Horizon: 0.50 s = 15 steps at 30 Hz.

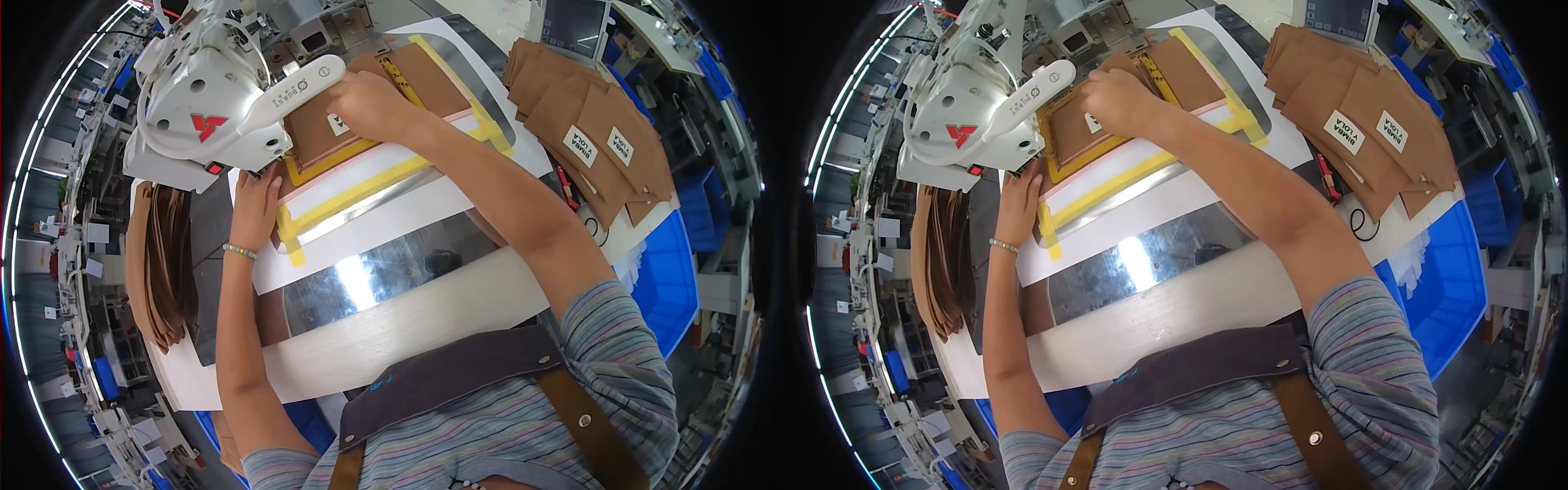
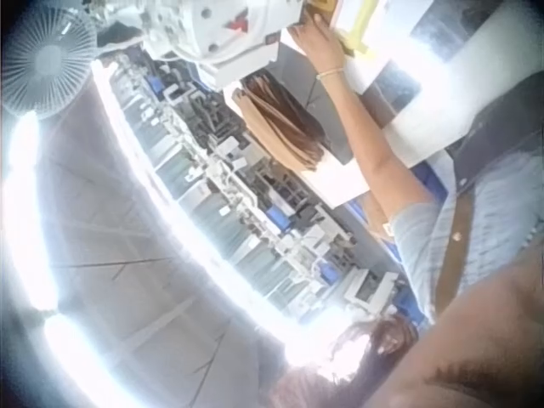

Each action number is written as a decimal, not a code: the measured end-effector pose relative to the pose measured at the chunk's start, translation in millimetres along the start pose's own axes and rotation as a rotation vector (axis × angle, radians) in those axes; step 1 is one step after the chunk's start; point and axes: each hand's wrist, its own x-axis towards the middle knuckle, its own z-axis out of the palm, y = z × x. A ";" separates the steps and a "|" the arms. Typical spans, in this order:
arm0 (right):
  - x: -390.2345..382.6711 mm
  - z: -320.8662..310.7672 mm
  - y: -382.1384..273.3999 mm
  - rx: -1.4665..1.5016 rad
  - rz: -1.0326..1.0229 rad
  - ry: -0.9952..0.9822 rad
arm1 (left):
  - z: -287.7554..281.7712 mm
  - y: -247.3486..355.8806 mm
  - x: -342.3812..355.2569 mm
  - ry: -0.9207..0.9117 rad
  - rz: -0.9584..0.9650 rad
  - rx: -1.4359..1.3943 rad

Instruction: Placing leather panels into a template for an automated sewing machine.

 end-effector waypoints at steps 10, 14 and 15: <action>-9.8 14.4 -2.3 0.201 -0.049 0.027 | 12.6 -1.2 46.9 0.016 0.162 -0.194; -7.9 20.8 -25.2 0.347 -0.135 -0.120 | 9.7 -20.6 49.4 -0.065 0.072 -0.304; -6.5 20.1 -28.1 0.351 -0.139 -0.115 | 10.1 -27.0 48.8 -0.060 0.074 -0.288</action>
